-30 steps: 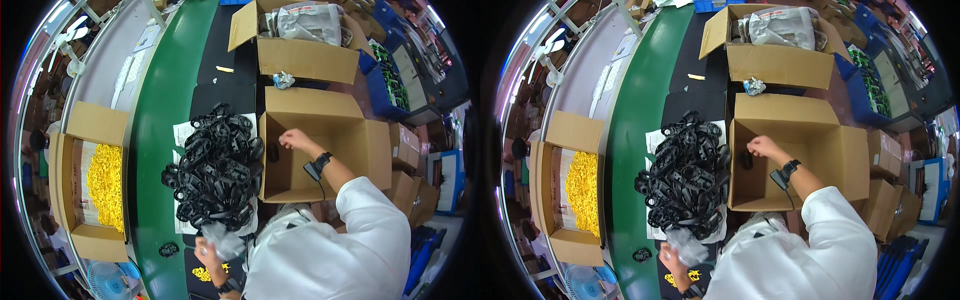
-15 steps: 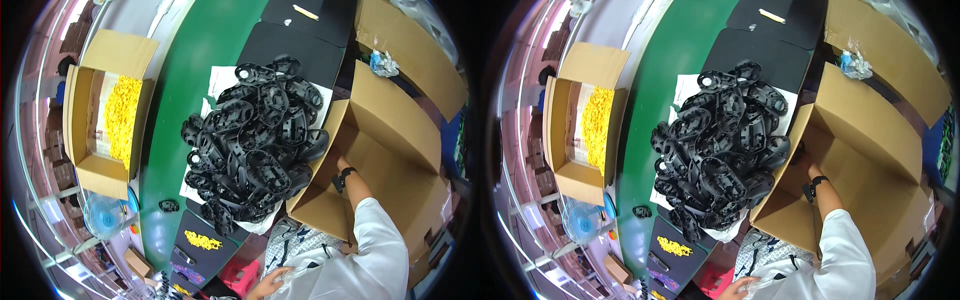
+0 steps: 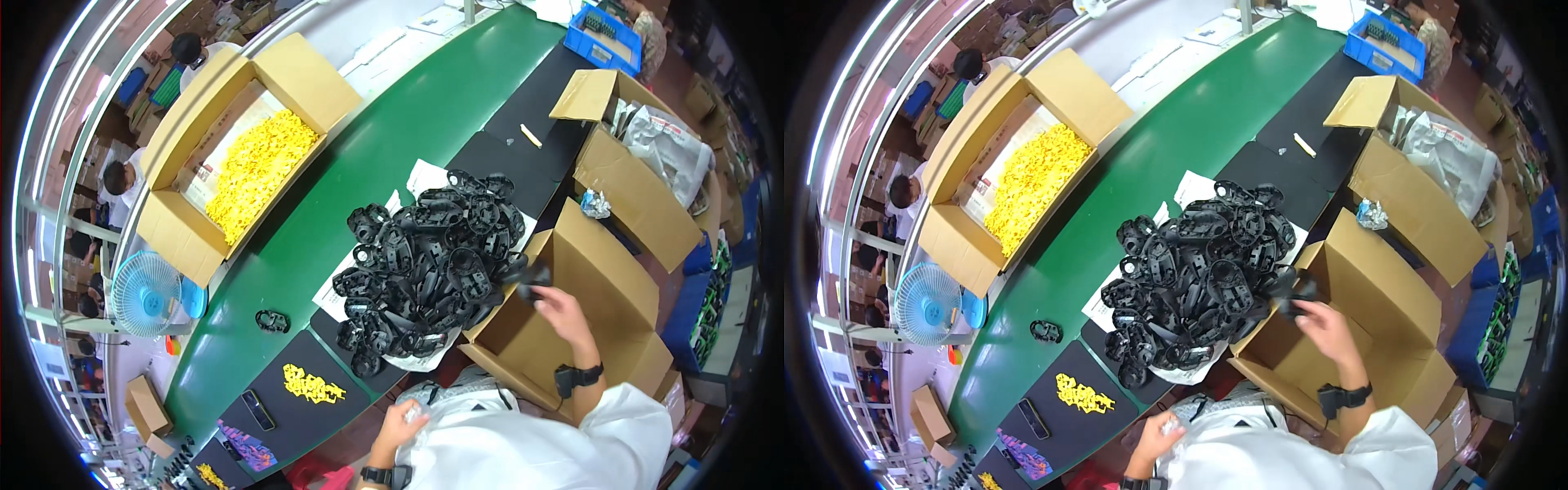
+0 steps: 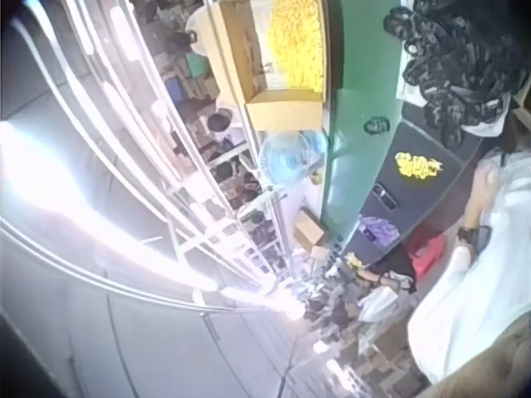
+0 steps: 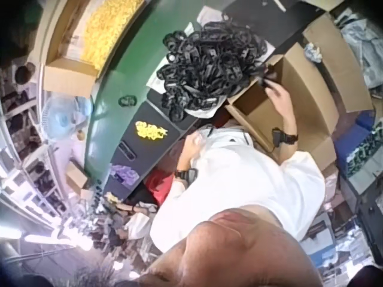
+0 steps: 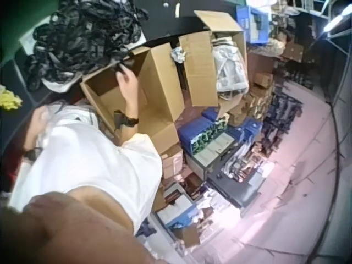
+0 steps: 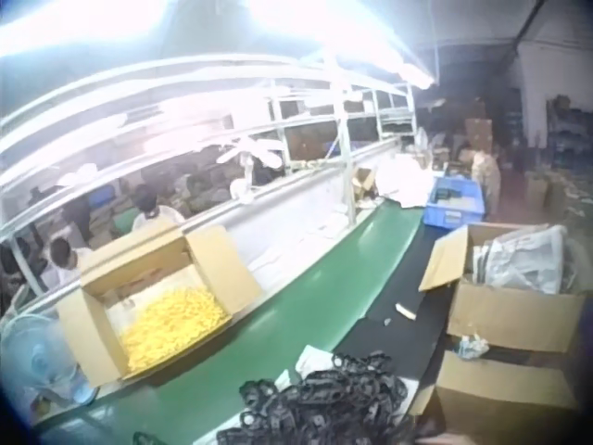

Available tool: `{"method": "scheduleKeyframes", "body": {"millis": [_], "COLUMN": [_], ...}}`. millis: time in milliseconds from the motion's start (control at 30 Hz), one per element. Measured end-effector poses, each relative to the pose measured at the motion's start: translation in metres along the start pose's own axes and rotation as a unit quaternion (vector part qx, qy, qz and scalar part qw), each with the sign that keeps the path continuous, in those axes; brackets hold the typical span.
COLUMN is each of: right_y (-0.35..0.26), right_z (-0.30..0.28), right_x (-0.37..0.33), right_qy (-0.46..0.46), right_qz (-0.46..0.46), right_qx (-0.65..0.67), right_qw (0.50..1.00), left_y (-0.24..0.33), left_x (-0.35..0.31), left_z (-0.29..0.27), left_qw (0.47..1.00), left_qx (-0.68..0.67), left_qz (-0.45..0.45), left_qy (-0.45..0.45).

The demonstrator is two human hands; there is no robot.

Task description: Sorting electronic components and placing them into individual plastic bags before putting them in a cardboard box.

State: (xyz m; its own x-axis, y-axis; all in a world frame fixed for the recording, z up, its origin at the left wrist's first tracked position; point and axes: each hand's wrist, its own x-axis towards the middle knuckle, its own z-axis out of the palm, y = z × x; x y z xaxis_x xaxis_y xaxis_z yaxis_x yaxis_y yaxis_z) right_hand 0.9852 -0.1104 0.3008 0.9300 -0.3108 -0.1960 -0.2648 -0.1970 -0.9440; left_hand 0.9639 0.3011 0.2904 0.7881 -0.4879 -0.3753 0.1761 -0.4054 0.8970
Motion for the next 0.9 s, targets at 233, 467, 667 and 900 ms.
{"method": "scheduleKeyframes", "body": {"millis": [233,467,667,900], "right_y": [-0.094,-0.125,-0.121,-0.074], "right_z": [0.168,0.212,0.253,0.148], "right_x": [0.058,0.043,-0.038,-0.128], "right_qy": [-0.137,-0.137,-0.214,0.095], "right_qz": [-0.142,-0.153,-0.254,0.022], "right_qx": [-0.34,-0.349,-0.33,-0.223], "right_qw": [0.919,0.915,0.883,0.97], "left_y": [0.002,-0.022,0.041,0.055], "left_x": [0.032,0.061,0.102,0.089], "left_z": [-0.055,-0.091,-0.05,0.002], "left_qw": [0.993,0.902,0.721,0.788], "left_qx": [-0.084,-0.422,-0.679,-0.422], "left_qz": [0.031,0.044,-0.049,-0.155], "left_qy": [0.072,0.083,-0.125,-0.42]}}
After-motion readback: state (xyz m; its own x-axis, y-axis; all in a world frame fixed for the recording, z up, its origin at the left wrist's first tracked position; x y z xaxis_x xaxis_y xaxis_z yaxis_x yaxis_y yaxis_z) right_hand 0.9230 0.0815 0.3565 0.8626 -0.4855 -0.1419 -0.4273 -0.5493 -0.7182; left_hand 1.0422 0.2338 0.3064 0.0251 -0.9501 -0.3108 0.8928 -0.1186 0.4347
